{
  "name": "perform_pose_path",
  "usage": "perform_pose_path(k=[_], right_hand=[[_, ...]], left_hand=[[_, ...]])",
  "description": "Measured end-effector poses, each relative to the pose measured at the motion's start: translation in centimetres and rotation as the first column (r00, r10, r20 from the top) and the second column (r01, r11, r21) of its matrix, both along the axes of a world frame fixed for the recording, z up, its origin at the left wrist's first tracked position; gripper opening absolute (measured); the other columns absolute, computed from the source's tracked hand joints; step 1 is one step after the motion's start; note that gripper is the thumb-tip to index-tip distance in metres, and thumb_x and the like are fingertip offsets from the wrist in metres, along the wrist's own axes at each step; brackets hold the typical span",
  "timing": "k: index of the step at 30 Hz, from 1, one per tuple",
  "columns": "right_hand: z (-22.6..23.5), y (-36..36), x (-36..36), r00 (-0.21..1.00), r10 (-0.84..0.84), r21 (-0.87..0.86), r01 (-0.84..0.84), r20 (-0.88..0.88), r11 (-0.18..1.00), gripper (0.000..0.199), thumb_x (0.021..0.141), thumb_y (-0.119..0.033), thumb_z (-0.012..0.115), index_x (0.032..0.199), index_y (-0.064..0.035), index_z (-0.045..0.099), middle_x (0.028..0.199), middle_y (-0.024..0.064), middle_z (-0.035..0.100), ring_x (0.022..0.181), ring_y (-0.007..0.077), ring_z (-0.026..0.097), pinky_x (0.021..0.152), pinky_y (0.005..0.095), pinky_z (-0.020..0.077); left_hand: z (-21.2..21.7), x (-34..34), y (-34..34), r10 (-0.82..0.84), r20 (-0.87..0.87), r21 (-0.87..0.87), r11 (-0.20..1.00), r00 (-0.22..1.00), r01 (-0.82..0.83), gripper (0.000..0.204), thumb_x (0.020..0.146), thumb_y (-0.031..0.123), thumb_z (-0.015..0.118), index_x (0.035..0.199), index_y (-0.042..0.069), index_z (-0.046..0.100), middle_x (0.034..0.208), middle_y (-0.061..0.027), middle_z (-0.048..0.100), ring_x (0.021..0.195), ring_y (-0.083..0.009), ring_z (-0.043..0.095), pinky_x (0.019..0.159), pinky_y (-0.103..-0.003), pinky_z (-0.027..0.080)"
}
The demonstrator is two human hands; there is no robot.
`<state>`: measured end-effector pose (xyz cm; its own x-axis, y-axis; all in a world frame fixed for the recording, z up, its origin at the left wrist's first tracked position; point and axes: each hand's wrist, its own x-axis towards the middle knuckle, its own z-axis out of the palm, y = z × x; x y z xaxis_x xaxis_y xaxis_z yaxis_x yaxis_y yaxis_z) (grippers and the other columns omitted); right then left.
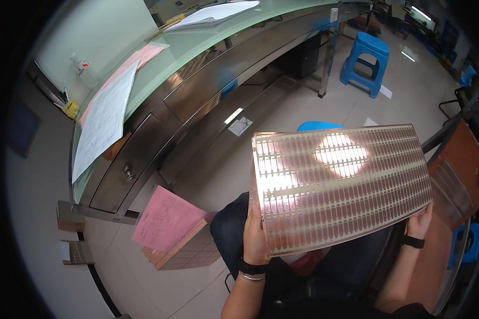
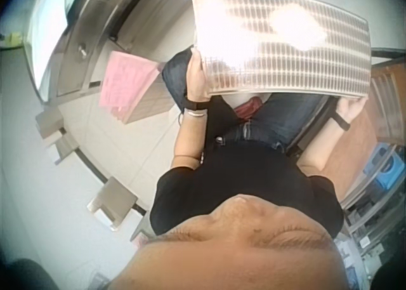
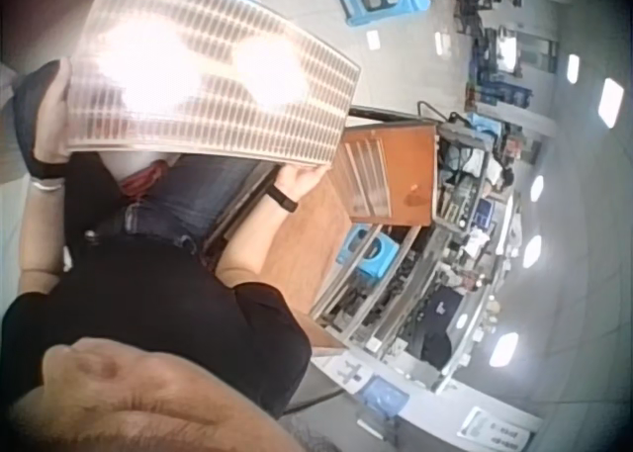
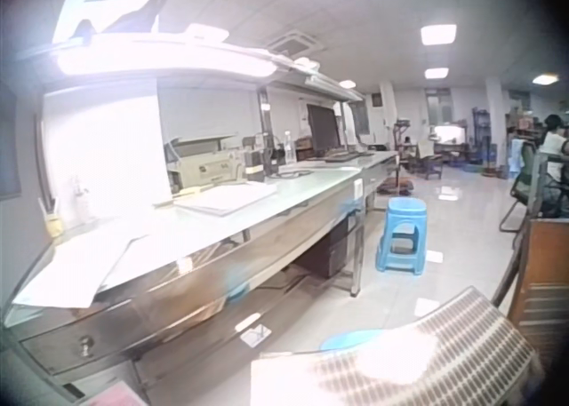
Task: Inspecting large circuit board sheets and recording data on a checklist.
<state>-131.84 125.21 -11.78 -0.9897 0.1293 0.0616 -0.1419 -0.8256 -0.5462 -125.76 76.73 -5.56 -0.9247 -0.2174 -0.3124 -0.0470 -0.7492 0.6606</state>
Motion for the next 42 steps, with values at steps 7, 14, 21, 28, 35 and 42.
perform_pose_path(k=[7,14,21,28,35,42], right_hand=[[1.3,-2.0,0.3,0.977,-0.164,0.063,0.156,0.137,0.986,0.032,0.098,-0.029,0.037,0.104,-0.0047,0.057,0.098,0.0035,0.065,0.087,0.0123,0.062,0.077,0.0251,0.0533],[1.1,-1.6,0.0,0.948,-0.242,-0.021,0.252,0.205,0.968,0.032,0.098,-0.027,0.039,0.108,-0.0026,0.056,0.104,0.0056,0.064,0.091,0.0136,0.062,0.08,0.0263,0.0529],[0.7,-1.3,-0.1,0.942,-0.254,-0.026,0.266,0.221,0.964,0.032,0.098,-0.026,0.039,0.11,-0.0016,0.055,0.107,0.0081,0.063,0.093,0.015,0.062,0.083,0.0277,0.052],[2.1,-3.2,0.0,0.929,-0.268,0.004,0.276,0.254,0.961,0.033,0.098,-0.028,0.038,0.111,-0.002,0.055,0.107,0.0085,0.063,0.095,0.0162,0.062,0.085,0.0301,0.0515],[0.6,-0.9,0.3,1.0,-0.024,-0.097,0.024,0.004,0.995,0.036,0.099,-0.029,0.034,0.112,-0.0017,0.054,0.11,0.0085,0.062,0.098,0.0171,0.06,0.087,0.0317,0.0506],[3.1,-3.7,0.4,0.974,-0.179,-0.024,0.184,0.136,0.983,0.036,0.099,-0.029,0.033,0.114,-0.0025,0.053,0.112,0.0087,0.061,0.102,0.0178,0.059,0.089,0.0334,0.0492]], left_hand=[[1.0,0.1,-0.1,-0.013,-0.015,-0.128,0.992,1.0,0.011,0.049,0.1,0.036,0.024,0.127,-0.002,0.041,0.12,-0.0098,0.054,0.106,-0.0167,0.053,0.093,-0.03,0.041],[2.0,0.1,0.0,-0.017,-0.026,-0.259,0.966,1.0,0.01,0.051,0.1,0.037,0.024,0.127,-0.003,0.041,0.118,-0.0107,0.054,0.105,-0.0159,0.053,0.092,-0.03,0.041],[1.7,0.1,0.0,-0.013,-0.083,-0.289,0.957,0.996,-0.012,0.05,0.1,0.037,0.024,0.124,-0.003,0.044,0.115,-0.0103,0.056,0.103,-0.0144,0.053,0.092,-0.029,0.041],[1.6,0.1,-0.1,0.014,-0.07,-0.33,0.943,0.997,-0.036,0.047,0.101,0.033,0.024,0.122,-0.003,0.045,0.114,-0.01,0.056,0.102,-0.0138,0.054,0.091,-0.028,0.041],[2.2,-0.1,0.1,0.024,-0.084,-0.325,0.945,0.996,-0.05,0.047,0.101,0.033,0.026,0.123,-0.004,0.045,0.114,-0.0096,0.056,0.103,-0.013,0.053,0.092,-0.027,0.04],[2.1,-0.5,-0.3,0.012,-0.054,-0.324,0.946,0.998,-0.029,0.045,0.1,0.031,0.028,0.122,-0.004,0.046,0.113,-0.0094,0.057,0.102,-0.0123,0.053,0.09,-0.026,0.041]])
